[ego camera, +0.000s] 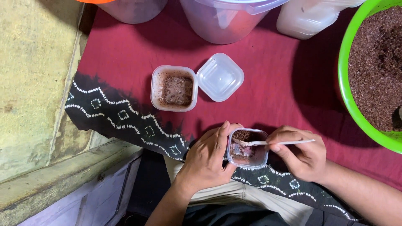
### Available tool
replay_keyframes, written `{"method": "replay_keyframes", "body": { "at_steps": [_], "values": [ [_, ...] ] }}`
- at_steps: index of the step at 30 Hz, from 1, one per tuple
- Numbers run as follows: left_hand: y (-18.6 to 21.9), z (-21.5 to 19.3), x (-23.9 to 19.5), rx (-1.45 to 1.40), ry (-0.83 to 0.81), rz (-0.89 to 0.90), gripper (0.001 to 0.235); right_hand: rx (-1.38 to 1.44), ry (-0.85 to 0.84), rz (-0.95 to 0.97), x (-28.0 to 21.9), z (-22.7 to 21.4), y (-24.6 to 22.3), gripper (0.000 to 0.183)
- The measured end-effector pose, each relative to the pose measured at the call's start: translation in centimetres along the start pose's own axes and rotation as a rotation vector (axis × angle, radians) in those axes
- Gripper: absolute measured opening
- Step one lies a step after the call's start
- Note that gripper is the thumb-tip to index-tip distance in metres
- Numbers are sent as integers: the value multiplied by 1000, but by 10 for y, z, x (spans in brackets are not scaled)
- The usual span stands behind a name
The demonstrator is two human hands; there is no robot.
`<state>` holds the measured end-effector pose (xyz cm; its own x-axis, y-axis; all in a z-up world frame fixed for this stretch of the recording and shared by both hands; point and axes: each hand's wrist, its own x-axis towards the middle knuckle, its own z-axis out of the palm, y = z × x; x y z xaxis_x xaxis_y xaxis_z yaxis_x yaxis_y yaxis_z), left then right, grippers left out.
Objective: Filling small plastic containers with brown granular material using a spoon from a large bowl.
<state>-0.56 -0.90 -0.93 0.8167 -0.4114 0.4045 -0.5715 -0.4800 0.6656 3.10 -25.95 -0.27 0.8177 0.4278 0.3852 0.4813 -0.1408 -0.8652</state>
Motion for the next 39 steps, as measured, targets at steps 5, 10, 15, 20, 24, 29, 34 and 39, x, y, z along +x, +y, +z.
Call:
{"method": "replay_keyframes", "body": {
  "at_steps": [5, 10, 15, 20, 24, 29, 34, 39],
  "values": [
    [0, 0, 0, 23, 6, 6, 105, 98, -114, -71, 4, -1, -3, 10],
    [0, 1, -1, 29, 10, 18, 106, 51, -25, -10, -2, -2, 3, 10],
    [1, 0, 0, 22, -22, -6, 106, 170, -64, -62, -3, -6, 2, 11],
    [1, 0, 0, 44, 9, 25, 101, 87, -19, -43, -3, -1, 4, 12],
    [1, -1, 1, 51, 19, 34, 98, 66, 46, -37, -7, -3, 8, 11],
    [0, 1, 0, 48, 17, 31, 101, 152, -83, -83, -3, -3, 2, 11],
    [0, 1, 0, 59, 25, 40, 103, -23, -3, -99, -6, -6, 10, 11],
    [1, 1, 0, 65, 24, 38, 97, 111, -110, -106, 1, -5, -2, 9]
  ]
}}
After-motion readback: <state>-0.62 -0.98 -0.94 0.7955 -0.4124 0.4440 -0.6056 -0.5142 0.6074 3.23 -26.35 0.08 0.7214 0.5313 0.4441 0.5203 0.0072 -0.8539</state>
